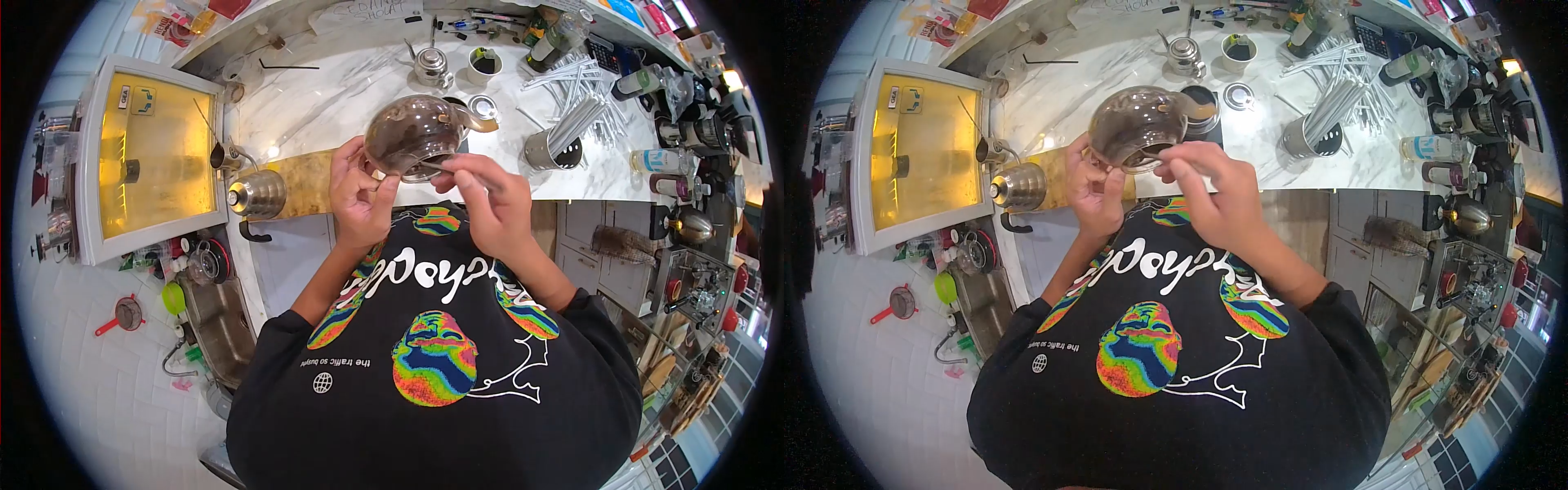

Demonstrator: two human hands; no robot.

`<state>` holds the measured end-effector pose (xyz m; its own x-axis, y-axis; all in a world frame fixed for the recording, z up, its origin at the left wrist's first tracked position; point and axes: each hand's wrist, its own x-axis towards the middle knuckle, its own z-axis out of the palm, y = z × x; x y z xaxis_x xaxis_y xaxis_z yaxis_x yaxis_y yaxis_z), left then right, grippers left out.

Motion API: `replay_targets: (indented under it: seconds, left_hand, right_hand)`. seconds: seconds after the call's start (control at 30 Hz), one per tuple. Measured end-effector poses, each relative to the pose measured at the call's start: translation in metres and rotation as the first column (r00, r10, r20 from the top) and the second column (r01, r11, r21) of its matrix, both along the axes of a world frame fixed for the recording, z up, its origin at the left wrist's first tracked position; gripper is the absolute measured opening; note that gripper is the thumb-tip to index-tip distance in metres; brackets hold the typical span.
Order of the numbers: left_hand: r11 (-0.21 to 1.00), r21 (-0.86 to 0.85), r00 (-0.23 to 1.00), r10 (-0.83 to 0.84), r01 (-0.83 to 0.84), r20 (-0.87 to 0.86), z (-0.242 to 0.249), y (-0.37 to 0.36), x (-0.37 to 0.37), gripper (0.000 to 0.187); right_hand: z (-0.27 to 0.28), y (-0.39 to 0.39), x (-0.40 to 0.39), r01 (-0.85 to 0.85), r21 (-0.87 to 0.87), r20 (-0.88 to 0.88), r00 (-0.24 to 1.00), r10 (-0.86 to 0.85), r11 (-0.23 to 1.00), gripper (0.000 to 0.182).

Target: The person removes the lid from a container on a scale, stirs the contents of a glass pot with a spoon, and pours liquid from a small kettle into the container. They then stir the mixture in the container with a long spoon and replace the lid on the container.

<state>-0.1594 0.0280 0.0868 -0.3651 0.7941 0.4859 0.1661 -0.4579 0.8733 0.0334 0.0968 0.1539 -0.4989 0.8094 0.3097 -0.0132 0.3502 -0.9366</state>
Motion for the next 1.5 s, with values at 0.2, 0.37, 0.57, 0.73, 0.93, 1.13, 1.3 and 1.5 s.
replay_targets:
  seconds: [0.2,0.37,0.57,0.73,0.93,1.13,1.3,1.5]
  left_hand:
    - [0.996,-0.059,0.997,0.073,-0.071,0.039,0.001,0.013,0.015,0.024]
    - [0.966,-0.209,0.986,0.161,-0.150,0.036,0.011,0.017,0.028,0.024]
    - [0.947,-0.237,0.970,0.236,-0.214,0.066,-0.004,0.024,0.030,0.025]
    - [0.928,-0.290,0.951,0.282,-0.236,0.129,-0.022,0.032,0.030,0.026]
    - [0.924,-0.300,0.882,0.334,-0.237,0.333,-0.041,0.042,0.029,0.028]
    - [0.919,-0.289,0.821,0.375,-0.268,0.431,-0.035,0.054,0.029,0.029]
    - [0.910,-0.315,0.823,0.388,-0.270,0.415,-0.037,0.056,0.024,0.029]
    - [0.953,-0.195,0.895,0.287,-0.231,0.343,-0.041,0.051,0.028,0.025]
  right_hand:
    - [0.002,0.020,0.006,-0.056,-0.540,-0.260,0.960,-0.103,0.840,0.024]
    - [-0.002,0.034,0.012,0.002,-0.527,-0.219,0.966,-0.137,0.850,0.026]
    - [-0.009,0.050,0.020,0.011,-0.527,-0.197,0.971,-0.134,0.850,0.026]
    - [-0.017,0.062,0.029,-0.007,-0.553,-0.214,0.968,-0.134,0.833,0.024]
    - [-0.040,0.086,0.041,0.023,-0.525,-0.259,0.948,-0.185,0.851,0.024]
    - [-0.080,0.102,0.040,0.152,-0.458,-0.128,0.964,-0.235,0.876,0.024]
    - [-0.078,0.108,0.040,0.130,0.492,0.217,0.939,-0.266,0.861,0.018]
    - [-0.017,0.096,0.047,0.173,0.255,-0.103,0.983,-0.151,0.951,0.020]
